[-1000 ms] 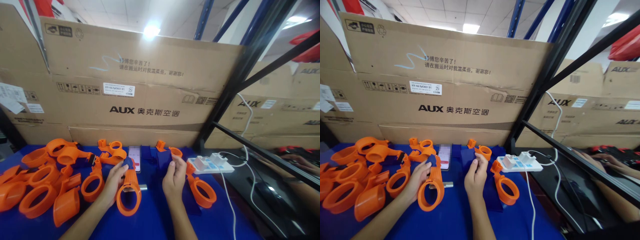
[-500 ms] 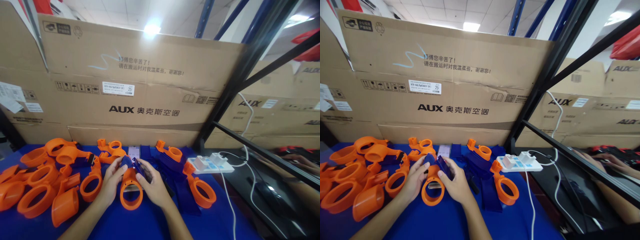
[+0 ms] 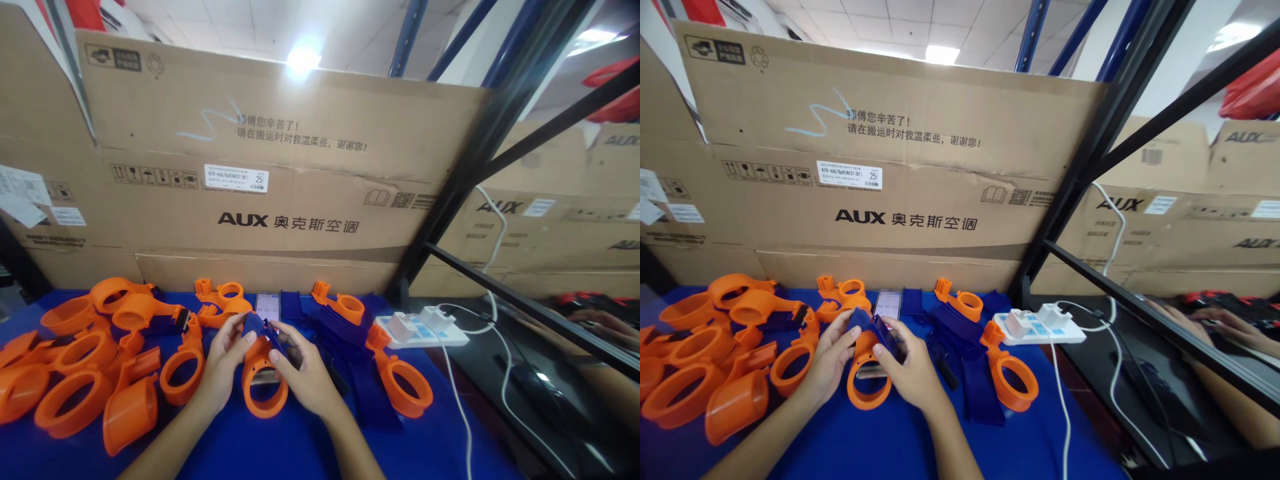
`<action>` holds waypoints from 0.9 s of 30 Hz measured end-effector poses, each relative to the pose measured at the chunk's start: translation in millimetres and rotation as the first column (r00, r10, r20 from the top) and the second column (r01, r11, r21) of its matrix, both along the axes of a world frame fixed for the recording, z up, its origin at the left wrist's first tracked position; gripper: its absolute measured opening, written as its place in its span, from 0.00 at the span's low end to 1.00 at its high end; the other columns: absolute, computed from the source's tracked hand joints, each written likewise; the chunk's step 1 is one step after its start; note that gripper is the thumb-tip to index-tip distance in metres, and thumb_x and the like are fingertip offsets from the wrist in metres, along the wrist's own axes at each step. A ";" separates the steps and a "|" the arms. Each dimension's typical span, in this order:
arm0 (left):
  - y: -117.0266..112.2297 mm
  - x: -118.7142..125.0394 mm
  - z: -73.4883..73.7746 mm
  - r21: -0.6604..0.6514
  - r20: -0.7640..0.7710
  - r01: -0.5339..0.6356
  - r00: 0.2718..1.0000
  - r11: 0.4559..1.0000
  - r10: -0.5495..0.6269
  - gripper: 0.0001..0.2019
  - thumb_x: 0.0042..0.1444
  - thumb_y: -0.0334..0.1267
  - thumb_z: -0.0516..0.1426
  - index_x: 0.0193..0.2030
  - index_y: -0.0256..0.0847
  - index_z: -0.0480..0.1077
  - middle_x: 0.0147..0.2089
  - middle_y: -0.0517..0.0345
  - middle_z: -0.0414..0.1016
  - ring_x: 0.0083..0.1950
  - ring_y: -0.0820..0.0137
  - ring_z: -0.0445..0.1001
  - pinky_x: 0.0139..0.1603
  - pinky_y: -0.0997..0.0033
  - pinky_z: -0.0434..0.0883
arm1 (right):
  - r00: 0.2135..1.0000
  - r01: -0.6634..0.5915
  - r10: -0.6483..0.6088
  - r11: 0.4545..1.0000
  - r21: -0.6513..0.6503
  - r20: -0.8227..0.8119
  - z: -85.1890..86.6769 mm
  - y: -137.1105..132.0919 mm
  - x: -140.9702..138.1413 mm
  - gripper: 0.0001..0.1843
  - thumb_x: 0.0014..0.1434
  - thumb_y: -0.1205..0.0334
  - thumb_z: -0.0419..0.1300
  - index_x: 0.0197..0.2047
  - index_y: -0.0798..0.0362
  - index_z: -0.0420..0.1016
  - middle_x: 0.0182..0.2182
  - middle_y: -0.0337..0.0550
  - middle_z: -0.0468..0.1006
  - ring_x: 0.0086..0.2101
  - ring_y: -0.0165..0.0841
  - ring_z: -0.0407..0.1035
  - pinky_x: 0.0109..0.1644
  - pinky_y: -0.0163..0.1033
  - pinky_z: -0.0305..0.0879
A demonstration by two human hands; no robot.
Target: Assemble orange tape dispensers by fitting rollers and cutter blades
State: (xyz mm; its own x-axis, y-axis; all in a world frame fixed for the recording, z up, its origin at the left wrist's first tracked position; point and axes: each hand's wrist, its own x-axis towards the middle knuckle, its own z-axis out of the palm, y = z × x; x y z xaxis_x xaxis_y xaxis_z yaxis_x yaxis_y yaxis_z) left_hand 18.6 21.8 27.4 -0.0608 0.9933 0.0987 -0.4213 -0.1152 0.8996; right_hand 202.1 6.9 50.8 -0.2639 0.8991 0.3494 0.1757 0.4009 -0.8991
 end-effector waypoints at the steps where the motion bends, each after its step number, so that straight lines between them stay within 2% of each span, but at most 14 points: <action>1: -0.1 0.1 -0.3 -0.004 0.000 -0.005 1.000 1.000 0.005 0.24 0.52 0.45 0.70 0.56 0.45 0.75 0.54 0.52 0.80 0.55 0.58 0.78 0.57 0.62 0.74 | 1.000 0.005 -0.005 1.000 0.001 0.004 0.0 -0.2 -0.1 0.24 0.67 0.54 0.63 0.65 0.46 0.71 0.55 0.47 0.80 0.50 0.42 0.76 0.55 0.46 0.74; 7: -1.0 1.1 -1.7 0.037 -0.040 -0.038 0.998 0.999 0.040 0.25 0.53 0.45 0.69 0.57 0.47 0.75 0.57 0.52 0.79 0.57 0.58 0.77 0.55 0.64 0.74 | 0.999 -0.003 0.003 1.000 0.006 0.039 -1.1 0.3 1.2 0.25 0.68 0.54 0.62 0.66 0.46 0.70 0.55 0.47 0.79 0.49 0.41 0.76 0.55 0.46 0.74; 12: -1.6 1.5 -1.9 0.045 -0.026 -0.037 0.999 0.998 0.038 0.26 0.52 0.44 0.70 0.58 0.47 0.75 0.57 0.52 0.79 0.56 0.58 0.77 0.54 0.64 0.75 | 1.000 0.006 -0.006 1.000 -0.014 0.028 -1.4 1.2 2.0 0.25 0.68 0.52 0.62 0.66 0.47 0.71 0.49 0.46 0.81 0.40 0.38 0.78 0.46 0.44 0.77; 16: -2.0 1.3 -1.8 0.047 -0.022 -0.029 0.999 0.998 0.030 0.25 0.53 0.44 0.69 0.58 0.48 0.74 0.57 0.54 0.79 0.55 0.60 0.77 0.54 0.66 0.74 | 1.000 0.013 -0.013 1.000 -0.011 -0.001 -1.8 1.5 2.5 0.25 0.68 0.51 0.62 0.65 0.47 0.72 0.52 0.47 0.81 0.43 0.40 0.77 0.47 0.44 0.77; 19: -2.6 0.8 -1.8 0.076 -0.031 -0.028 0.999 0.997 0.031 0.24 0.54 0.43 0.69 0.58 0.49 0.74 0.57 0.54 0.78 0.53 0.62 0.77 0.53 0.67 0.75 | 1.000 0.004 -0.004 0.999 -0.046 -0.009 -2.1 0.5 2.3 0.26 0.67 0.49 0.63 0.65 0.47 0.72 0.49 0.46 0.82 0.36 0.37 0.77 0.38 0.41 0.77; 22: -3.3 -0.1 -2.6 0.100 -0.030 -0.018 0.999 0.995 0.021 0.26 0.54 0.42 0.69 0.60 0.49 0.73 0.58 0.54 0.77 0.55 0.60 0.77 0.57 0.63 0.74 | 0.997 -0.047 0.041 0.995 -0.093 -0.064 -0.1 -2.1 1.3 0.24 0.68 0.48 0.62 0.63 0.47 0.72 0.43 0.43 0.82 0.31 0.34 0.76 0.33 0.38 0.76; 24: -3.7 -0.8 -3.8 0.103 -0.023 -0.006 1.000 0.995 0.009 0.27 0.55 0.41 0.69 0.61 0.49 0.72 0.60 0.52 0.77 0.60 0.56 0.75 0.61 0.59 0.72 | 0.992 -0.095 0.085 0.991 -0.095 -0.098 2.3 -3.8 1.4 0.22 0.69 0.49 0.60 0.63 0.47 0.71 0.42 0.42 0.82 0.31 0.35 0.78 0.34 0.39 0.77; 26: -4.6 -1.4 -5.6 0.113 -0.005 0.013 1.000 0.993 -0.012 0.28 0.55 0.42 0.68 0.62 0.48 0.71 0.63 0.50 0.75 0.65 0.52 0.71 0.65 0.53 0.69 | 0.994 -0.091 0.090 0.996 -0.019 -0.056 4.0 -4.6 2.5 0.21 0.69 0.50 0.59 0.62 0.47 0.70 0.43 0.43 0.82 0.37 0.39 0.80 0.38 0.41 0.79; 27: -5.2 -1.7 -6.6 0.122 0.007 0.028 1.000 0.992 -0.029 0.28 0.55 0.42 0.68 0.63 0.47 0.71 0.65 0.49 0.74 0.67 0.50 0.69 0.67 0.51 0.67 | 0.999 -0.045 0.046 0.997 0.062 -0.006 4.0 -4.6 3.3 0.22 0.68 0.50 0.60 0.62 0.47 0.71 0.45 0.45 0.82 0.41 0.41 0.80 0.42 0.43 0.79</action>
State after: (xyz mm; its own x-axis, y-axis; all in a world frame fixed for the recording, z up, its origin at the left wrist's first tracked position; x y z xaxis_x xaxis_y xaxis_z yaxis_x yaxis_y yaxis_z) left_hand 16.9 16.7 20.8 -0.0337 0.9752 0.2189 -0.4338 -0.2115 0.8758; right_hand 205.5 2.3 54.8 -0.3014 0.8629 0.4057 0.1494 0.4629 -0.8737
